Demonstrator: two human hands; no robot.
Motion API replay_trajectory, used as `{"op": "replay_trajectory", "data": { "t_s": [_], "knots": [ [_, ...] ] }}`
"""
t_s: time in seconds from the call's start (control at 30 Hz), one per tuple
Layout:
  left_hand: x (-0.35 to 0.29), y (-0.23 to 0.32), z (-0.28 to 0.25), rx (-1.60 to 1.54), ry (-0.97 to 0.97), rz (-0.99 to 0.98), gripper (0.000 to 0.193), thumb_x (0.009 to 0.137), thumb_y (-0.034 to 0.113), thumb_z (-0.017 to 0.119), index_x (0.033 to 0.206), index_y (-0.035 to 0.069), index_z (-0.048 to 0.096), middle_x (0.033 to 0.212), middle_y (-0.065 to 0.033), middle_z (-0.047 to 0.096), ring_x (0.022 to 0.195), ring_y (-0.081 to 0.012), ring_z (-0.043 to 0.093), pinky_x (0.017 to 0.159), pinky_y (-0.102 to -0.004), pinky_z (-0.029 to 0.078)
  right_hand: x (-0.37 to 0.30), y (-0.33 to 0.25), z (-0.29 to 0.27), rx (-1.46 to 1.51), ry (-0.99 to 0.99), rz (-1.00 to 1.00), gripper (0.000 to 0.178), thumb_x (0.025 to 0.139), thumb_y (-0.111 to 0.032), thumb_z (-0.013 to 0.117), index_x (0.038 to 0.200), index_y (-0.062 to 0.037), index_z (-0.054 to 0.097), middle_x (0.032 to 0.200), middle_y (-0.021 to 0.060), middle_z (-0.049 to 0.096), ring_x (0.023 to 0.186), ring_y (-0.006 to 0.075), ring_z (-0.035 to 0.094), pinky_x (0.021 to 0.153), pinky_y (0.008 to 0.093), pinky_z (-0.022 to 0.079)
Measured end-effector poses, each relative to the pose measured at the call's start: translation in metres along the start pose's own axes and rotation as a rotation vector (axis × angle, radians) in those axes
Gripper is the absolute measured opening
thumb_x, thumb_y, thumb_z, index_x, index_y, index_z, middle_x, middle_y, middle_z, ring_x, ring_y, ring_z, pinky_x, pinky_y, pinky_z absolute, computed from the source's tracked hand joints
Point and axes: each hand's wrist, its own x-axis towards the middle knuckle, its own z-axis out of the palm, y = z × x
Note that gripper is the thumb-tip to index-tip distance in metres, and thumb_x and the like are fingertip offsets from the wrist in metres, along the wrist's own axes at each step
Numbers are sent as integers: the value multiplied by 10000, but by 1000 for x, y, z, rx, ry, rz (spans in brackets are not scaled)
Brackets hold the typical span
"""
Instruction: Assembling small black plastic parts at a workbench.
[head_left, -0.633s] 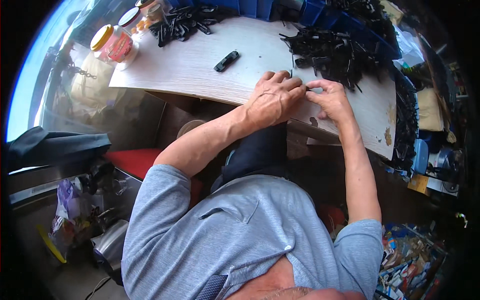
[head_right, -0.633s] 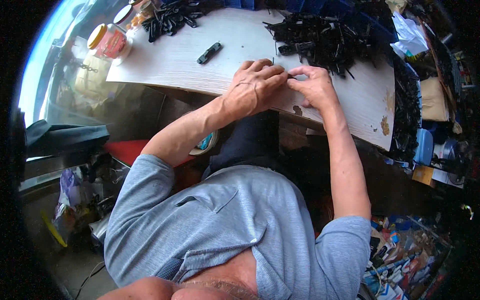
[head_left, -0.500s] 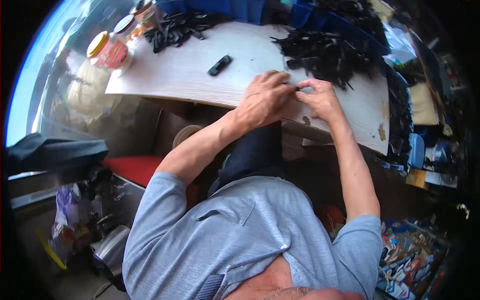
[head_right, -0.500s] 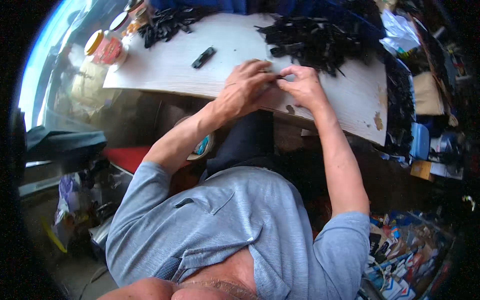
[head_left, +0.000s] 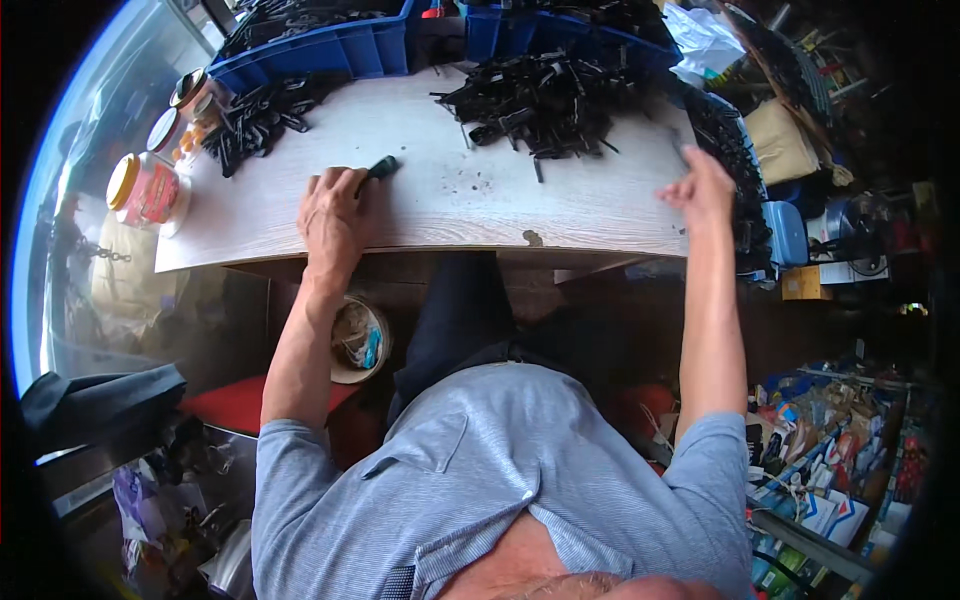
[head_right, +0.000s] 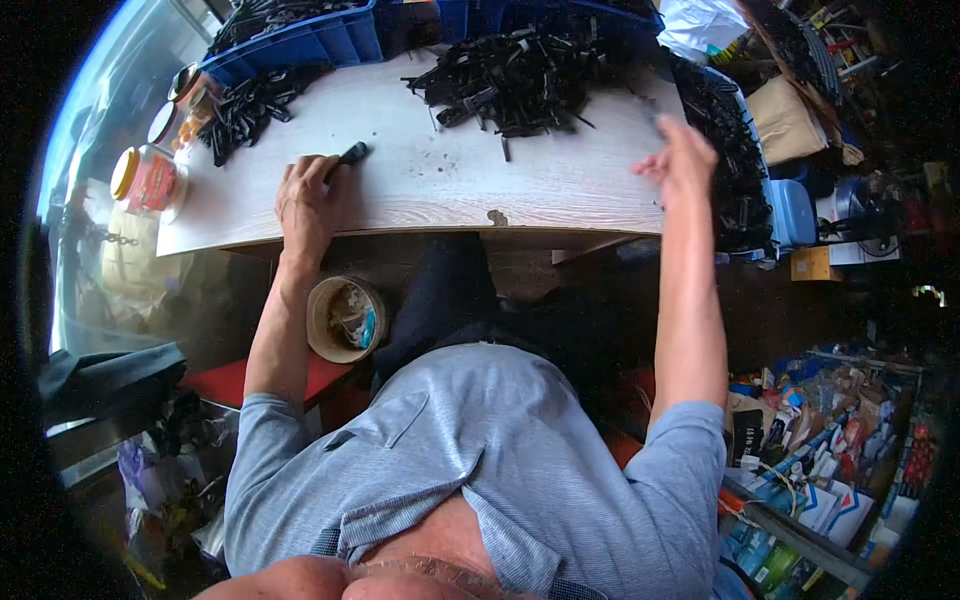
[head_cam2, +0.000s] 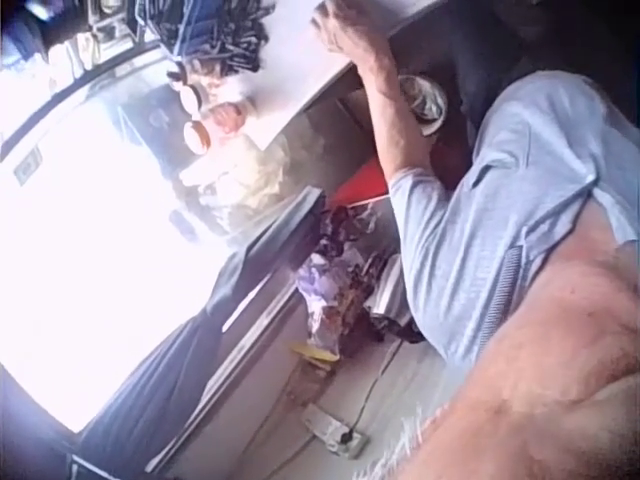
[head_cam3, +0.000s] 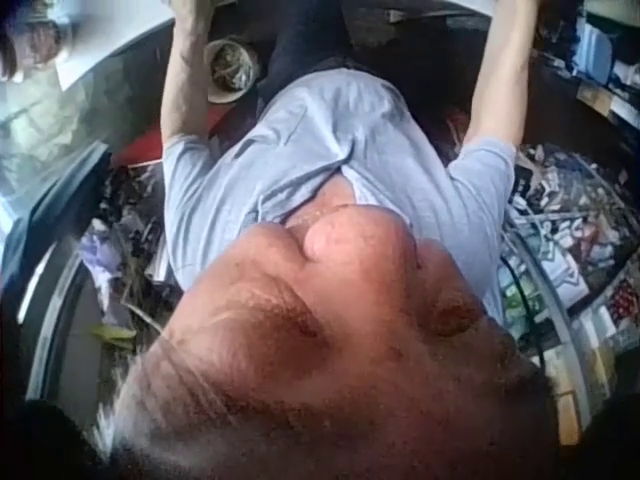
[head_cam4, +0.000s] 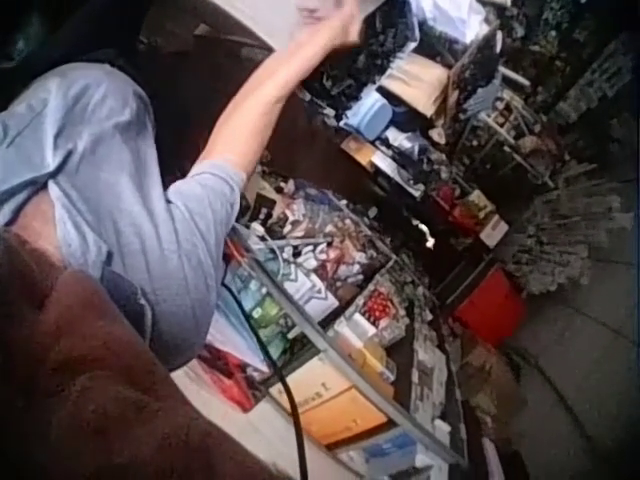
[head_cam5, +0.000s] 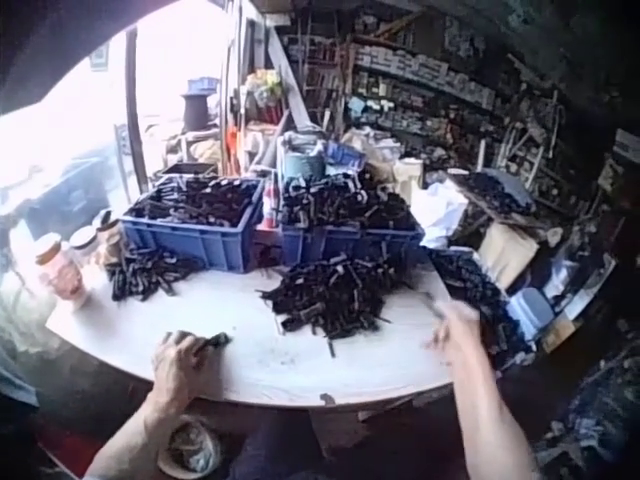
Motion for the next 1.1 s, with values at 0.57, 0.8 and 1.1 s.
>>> {"op": "replay_trajectory", "data": {
  "t_s": [0.57,0.8,1.1],
  "knots": [
    [9,83,43,-218,-144,212,177,854,175,743,1016,101,747,1067,-81,693,949,-308,616,834,-421,512,-20,16,92,-648,-221,9,444,827,-321,831,1137,-32,699,662,27,579,415,110,484,412,289,490],
    [10,81,44,-234,-153,220,193,853,170,742,1032,102,751,1078,-87,692,950,-306,613,830,-418,508,-11,25,82,-470,-211,-25,346,875,-260,775,1123,-33,690,583,30,571,389,114,495,410,307,510],
    [12,80,30,-241,-203,220,236,861,195,742,1079,106,743,1126,-96,686,974,-311,614,866,-420,494,-14,1,53,-301,-211,-11,291,900,-226,749,1097,-36,649,510,-27,451,390,96,482,479,342,586]
  ]
}}
